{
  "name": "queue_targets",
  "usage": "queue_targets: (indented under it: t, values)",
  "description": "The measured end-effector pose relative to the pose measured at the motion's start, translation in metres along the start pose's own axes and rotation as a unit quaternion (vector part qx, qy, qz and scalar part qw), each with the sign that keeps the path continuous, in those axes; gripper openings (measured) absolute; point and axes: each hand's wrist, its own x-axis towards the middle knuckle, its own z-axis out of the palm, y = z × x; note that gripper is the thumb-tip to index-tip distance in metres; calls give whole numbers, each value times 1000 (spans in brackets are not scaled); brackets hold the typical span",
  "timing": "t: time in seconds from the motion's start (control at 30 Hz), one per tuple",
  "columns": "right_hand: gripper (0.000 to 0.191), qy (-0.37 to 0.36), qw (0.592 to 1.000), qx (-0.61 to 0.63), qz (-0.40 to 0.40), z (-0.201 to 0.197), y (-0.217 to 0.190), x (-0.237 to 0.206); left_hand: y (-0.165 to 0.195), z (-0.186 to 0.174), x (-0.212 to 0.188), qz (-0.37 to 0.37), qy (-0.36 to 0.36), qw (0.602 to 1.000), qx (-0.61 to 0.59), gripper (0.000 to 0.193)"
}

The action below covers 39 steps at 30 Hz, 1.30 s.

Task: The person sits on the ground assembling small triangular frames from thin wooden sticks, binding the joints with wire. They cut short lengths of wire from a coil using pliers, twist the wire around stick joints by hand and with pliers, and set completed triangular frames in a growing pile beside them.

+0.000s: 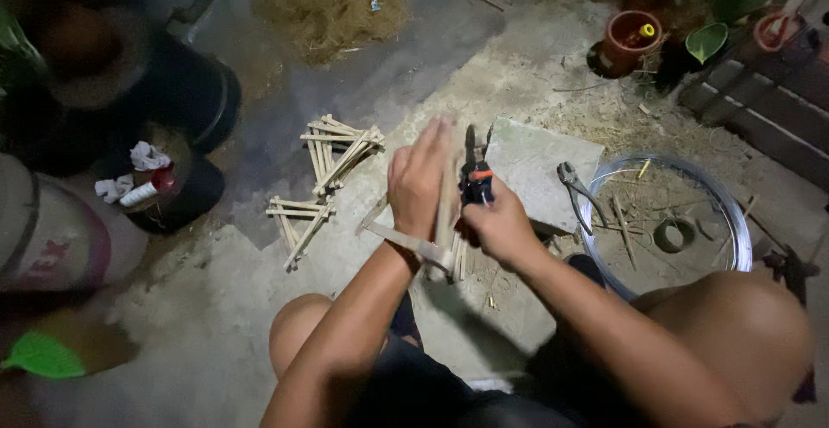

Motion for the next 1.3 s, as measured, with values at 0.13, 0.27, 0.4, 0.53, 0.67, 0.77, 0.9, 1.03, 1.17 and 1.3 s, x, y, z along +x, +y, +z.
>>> queue_targets:
  t: [0.13,0.27,0.4,0.53,0.67,0.77,0.9,1.03,1.17,1.3]
  values:
    - [37,113,971,-196,-75,-24,13,30,-18,7,1,-59,25,994,-83,33]
    - [55,176,881,-434,64,-53,22,40,-18,12,-1,-349,-89,866,-347,44]
    - [62,186,825,-528,79,-65,34,35,-11,10,0,-441,-210,782,-386,47]
    - [55,204,794,-572,23,-82,35,33,-6,8,1,-471,-207,712,-478,47]
    - [77,245,761,-579,159,-121,27,42,-7,5,4,-469,-187,695,-512,43]
    - [86,196,815,-503,213,-142,25,48,-6,6,9,-484,-199,722,-454,40]
    - [58,118,811,-533,212,-141,26,51,-3,6,9,-467,-235,756,-394,45]
    - [60,145,805,-528,230,-126,18,46,-1,4,2,-395,-221,824,-341,44]
    - [50,151,817,-494,256,-120,9,43,-4,-2,2,-236,-172,901,-321,43]
    - [34,202,884,-345,241,-128,14,45,-7,-15,8,-372,-226,843,-315,44]
